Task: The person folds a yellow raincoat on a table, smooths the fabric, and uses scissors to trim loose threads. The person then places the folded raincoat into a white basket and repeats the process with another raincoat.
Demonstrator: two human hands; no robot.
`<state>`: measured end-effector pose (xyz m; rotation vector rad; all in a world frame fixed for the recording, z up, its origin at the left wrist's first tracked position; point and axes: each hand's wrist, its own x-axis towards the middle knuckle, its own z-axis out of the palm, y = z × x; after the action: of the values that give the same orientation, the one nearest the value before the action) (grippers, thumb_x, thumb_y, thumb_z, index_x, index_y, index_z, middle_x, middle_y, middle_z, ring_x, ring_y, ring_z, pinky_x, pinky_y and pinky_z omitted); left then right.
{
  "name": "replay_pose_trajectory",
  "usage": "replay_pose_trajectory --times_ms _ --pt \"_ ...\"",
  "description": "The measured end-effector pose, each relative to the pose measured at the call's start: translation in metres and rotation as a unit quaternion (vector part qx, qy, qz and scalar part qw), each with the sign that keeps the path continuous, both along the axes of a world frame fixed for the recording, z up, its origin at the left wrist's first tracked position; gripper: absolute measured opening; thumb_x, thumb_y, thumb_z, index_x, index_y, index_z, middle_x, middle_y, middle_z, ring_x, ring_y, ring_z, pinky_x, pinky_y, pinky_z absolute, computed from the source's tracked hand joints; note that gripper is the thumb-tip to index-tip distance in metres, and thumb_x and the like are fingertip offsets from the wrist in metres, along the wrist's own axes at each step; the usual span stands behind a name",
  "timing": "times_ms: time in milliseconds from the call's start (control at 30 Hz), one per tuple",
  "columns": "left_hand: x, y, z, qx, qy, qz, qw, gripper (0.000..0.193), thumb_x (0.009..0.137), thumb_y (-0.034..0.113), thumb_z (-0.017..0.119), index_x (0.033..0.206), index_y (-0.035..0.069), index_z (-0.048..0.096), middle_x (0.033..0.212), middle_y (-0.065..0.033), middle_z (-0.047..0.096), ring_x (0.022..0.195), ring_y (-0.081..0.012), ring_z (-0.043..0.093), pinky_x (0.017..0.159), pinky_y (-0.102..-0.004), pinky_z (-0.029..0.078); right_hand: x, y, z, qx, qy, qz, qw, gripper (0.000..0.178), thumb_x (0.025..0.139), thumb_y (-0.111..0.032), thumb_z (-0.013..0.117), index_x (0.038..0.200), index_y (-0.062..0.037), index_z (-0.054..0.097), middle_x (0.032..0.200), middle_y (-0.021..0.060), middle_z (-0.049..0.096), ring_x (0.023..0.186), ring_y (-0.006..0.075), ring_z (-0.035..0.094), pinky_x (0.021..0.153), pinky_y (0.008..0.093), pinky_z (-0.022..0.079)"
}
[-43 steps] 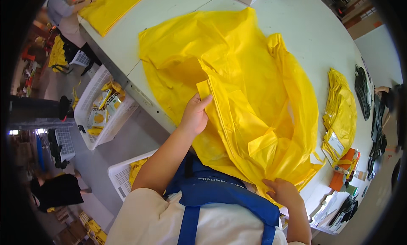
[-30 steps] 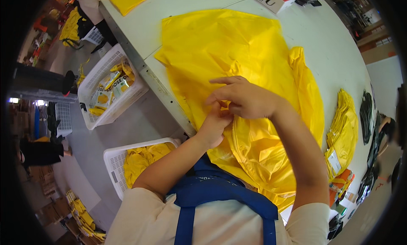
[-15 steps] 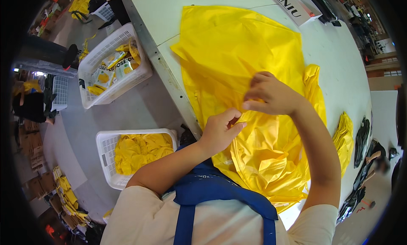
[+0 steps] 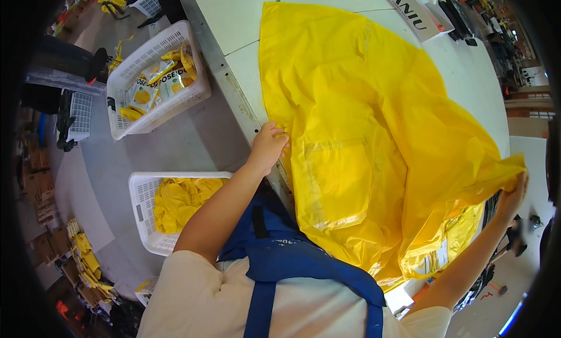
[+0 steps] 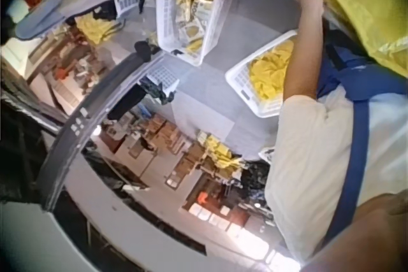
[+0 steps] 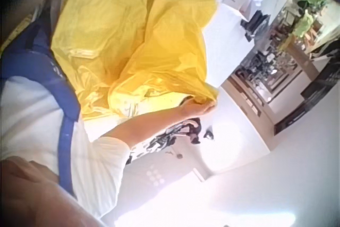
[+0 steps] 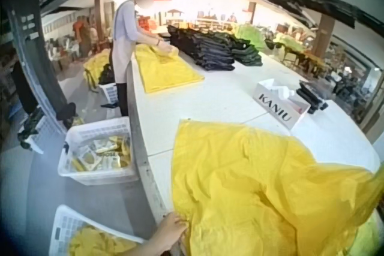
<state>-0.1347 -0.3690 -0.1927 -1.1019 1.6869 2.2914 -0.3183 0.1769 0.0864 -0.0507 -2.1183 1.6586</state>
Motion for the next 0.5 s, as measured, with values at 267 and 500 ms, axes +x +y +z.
replay_pose_trajectory --times_ms 267,500 --pt "-0.023 -0.003 -0.005 -0.026 -0.037 -0.103 0.994 0.034 0.082 0.001 0.057 0.115 -0.002 0.048 0.095 -0.0091 0.054 0.062 -0.0127 0.052 0.046 -0.024 0.04 0.094 -0.259 -0.085 0.301 -0.225 0.444 0.813 0.018 0.082 -0.009 0.061 0.099 -0.0027 0.06 0.098 0.0099 0.063 0.081 0.024 0.061 0.075 0.0328 0.046" --pt "-0.032 0.015 -0.009 -0.038 -0.043 -0.083 0.995 0.018 0.086 0.003 0.054 0.104 0.0 0.054 0.089 -0.0076 0.058 0.059 -0.0112 0.052 0.044 -0.024 0.039 0.152 -0.371 -0.185 0.389 -0.174 0.489 0.761 0.013 0.083 -0.016 0.06 0.094 -0.0084 0.062 0.123 0.0209 0.049 0.102 0.038 0.055 0.084 0.0409 0.046"
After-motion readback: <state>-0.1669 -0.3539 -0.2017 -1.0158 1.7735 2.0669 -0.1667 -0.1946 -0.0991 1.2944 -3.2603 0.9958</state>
